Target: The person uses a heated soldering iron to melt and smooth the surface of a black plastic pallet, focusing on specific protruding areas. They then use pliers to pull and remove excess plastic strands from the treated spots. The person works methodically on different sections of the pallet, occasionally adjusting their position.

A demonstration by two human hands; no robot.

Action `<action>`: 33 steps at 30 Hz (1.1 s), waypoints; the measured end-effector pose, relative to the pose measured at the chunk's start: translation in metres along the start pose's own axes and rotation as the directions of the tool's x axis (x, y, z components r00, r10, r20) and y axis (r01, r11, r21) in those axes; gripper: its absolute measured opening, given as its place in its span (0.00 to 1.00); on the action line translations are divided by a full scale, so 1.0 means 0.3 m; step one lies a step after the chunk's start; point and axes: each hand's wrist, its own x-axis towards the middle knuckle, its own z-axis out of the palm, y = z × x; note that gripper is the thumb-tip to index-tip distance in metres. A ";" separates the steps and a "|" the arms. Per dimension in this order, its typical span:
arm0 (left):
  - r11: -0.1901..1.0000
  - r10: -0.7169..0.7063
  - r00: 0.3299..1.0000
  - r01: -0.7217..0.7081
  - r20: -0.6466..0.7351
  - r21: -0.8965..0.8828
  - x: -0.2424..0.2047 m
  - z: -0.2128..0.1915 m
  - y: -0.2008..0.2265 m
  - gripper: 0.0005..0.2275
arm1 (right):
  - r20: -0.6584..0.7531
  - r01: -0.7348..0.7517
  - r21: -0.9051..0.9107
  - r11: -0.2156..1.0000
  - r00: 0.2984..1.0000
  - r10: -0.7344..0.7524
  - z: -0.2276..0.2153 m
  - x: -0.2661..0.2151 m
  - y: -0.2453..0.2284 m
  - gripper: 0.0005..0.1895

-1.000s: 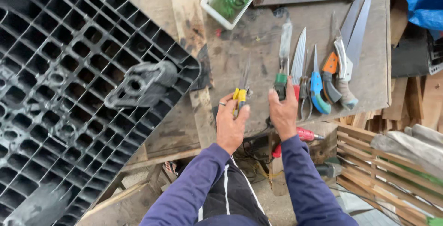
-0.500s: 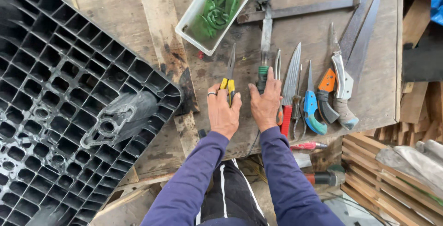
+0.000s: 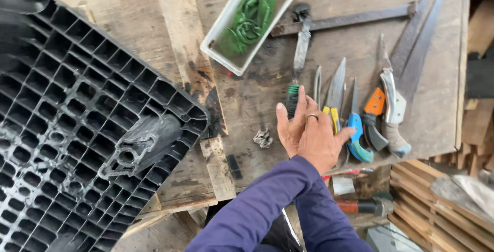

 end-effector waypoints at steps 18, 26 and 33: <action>0.365 -0.577 0.762 -0.081 -0.294 -0.927 0.469 -0.215 -0.410 0.15 | 0.018 -0.125 0.192 0.973 0.992 0.124 -0.039 0.076 -0.054 0.42; 0.366 -0.525 0.790 -0.127 -0.317 -0.922 0.643 -0.330 -0.525 0.14 | -0.065 0.090 0.261 0.961 0.995 -0.075 -0.131 0.177 -0.260 0.26; 0.410 -0.465 0.831 -0.104 -0.306 -0.906 0.753 -0.399 -0.568 0.18 | 0.047 -0.051 0.795 0.605 0.999 0.022 0.228 0.529 -0.416 0.28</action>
